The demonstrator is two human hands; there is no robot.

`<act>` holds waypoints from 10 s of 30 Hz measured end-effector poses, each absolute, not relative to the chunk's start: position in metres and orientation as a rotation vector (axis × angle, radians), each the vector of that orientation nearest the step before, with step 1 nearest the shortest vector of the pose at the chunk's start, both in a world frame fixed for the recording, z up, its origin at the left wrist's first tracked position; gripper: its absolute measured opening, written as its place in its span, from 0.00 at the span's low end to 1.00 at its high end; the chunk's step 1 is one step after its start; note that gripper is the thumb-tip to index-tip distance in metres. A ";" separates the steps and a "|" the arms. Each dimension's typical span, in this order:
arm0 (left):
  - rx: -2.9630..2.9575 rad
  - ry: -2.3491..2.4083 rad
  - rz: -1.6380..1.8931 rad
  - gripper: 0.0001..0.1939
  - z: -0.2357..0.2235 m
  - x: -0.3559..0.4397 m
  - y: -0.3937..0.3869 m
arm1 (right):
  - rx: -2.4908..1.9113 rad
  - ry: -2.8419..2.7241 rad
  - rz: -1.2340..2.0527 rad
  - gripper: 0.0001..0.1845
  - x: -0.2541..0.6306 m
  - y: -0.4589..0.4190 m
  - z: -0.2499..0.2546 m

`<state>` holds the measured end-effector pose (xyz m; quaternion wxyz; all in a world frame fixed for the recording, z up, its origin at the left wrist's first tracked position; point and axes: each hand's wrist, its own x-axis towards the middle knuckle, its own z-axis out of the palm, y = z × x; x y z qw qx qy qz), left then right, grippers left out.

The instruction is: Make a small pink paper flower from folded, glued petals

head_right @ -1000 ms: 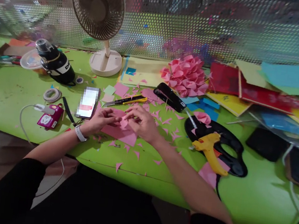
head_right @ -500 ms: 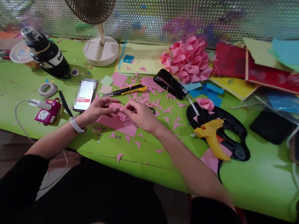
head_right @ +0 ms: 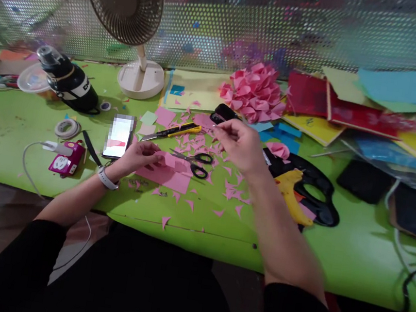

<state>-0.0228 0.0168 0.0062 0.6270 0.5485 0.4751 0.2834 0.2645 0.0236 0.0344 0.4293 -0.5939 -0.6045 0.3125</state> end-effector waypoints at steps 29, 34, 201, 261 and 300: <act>1.931 1.382 0.854 0.04 0.002 -0.030 0.015 | -1.679 -2.165 0.720 0.18 0.097 0.174 -0.011; 1.585 1.292 1.106 0.09 0.006 -0.036 0.026 | -1.497 -1.952 0.987 0.28 0.127 0.155 0.009; 1.093 0.715 0.762 0.22 -0.005 -0.023 0.011 | -1.121 -1.661 1.041 0.18 0.186 0.001 0.002; 1.208 0.850 0.651 0.30 -0.009 -0.016 0.010 | -1.185 -1.556 1.203 0.22 0.178 0.002 -0.005; 1.177 0.806 0.667 0.27 -0.008 -0.019 0.012 | -1.207 -1.935 0.906 0.21 0.175 -0.002 -0.003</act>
